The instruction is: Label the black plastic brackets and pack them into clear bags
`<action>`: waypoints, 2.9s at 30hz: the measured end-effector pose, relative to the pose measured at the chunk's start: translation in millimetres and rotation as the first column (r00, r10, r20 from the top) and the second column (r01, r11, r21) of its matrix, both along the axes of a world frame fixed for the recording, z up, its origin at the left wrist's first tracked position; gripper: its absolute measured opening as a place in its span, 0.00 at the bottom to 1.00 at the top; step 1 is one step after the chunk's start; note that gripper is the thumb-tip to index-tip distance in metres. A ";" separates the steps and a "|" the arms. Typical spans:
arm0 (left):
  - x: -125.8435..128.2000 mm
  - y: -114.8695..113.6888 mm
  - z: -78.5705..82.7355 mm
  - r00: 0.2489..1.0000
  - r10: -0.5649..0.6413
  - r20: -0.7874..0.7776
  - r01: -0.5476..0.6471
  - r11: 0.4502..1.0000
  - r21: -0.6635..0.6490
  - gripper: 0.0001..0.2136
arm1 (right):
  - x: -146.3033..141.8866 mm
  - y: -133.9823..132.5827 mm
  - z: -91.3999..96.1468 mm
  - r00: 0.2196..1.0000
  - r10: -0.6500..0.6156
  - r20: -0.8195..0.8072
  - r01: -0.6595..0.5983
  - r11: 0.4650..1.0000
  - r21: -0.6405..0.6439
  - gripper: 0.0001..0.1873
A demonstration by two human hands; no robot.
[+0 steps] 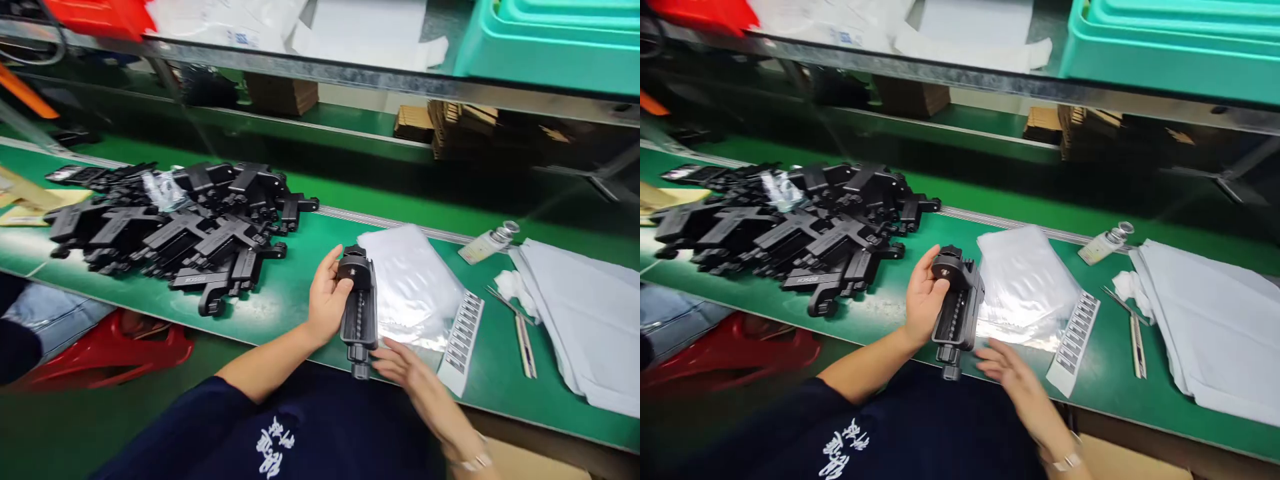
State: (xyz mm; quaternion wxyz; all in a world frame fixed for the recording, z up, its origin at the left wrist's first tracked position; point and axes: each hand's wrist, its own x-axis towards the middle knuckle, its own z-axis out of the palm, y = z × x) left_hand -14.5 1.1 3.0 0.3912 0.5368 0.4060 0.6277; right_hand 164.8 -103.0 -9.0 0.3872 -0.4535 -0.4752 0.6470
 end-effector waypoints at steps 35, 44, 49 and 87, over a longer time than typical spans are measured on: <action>-12.0 -19.2 -15.1 0.751 -0.590 -0.298 0.484 0.798 -0.360 0.37 | 47.7 3.5 -12.1 0.875 -0.477 0.087 0.482 0.875 -0.049 0.23; -8.9 -20.6 -18.9 0.804 -0.586 -0.104 0.528 0.783 -0.329 0.31 | 52.4 -4.5 -19.6 0.855 -0.461 0.239 0.408 0.881 0.240 0.13; 0.9 -19.9 -23.6 0.807 -0.478 0.347 0.588 0.599 -0.544 0.30 | 55.0 -6.2 -4.1 0.699 -0.569 0.433 0.020 0.621 0.783 0.10; -35.9 -10.8 13.9 0.586 -0.696 -0.414 0.701 0.692 -0.171 0.20 | 62.6 4.1 -33.4 0.838 -0.284 0.466 0.013 0.864 0.504 0.30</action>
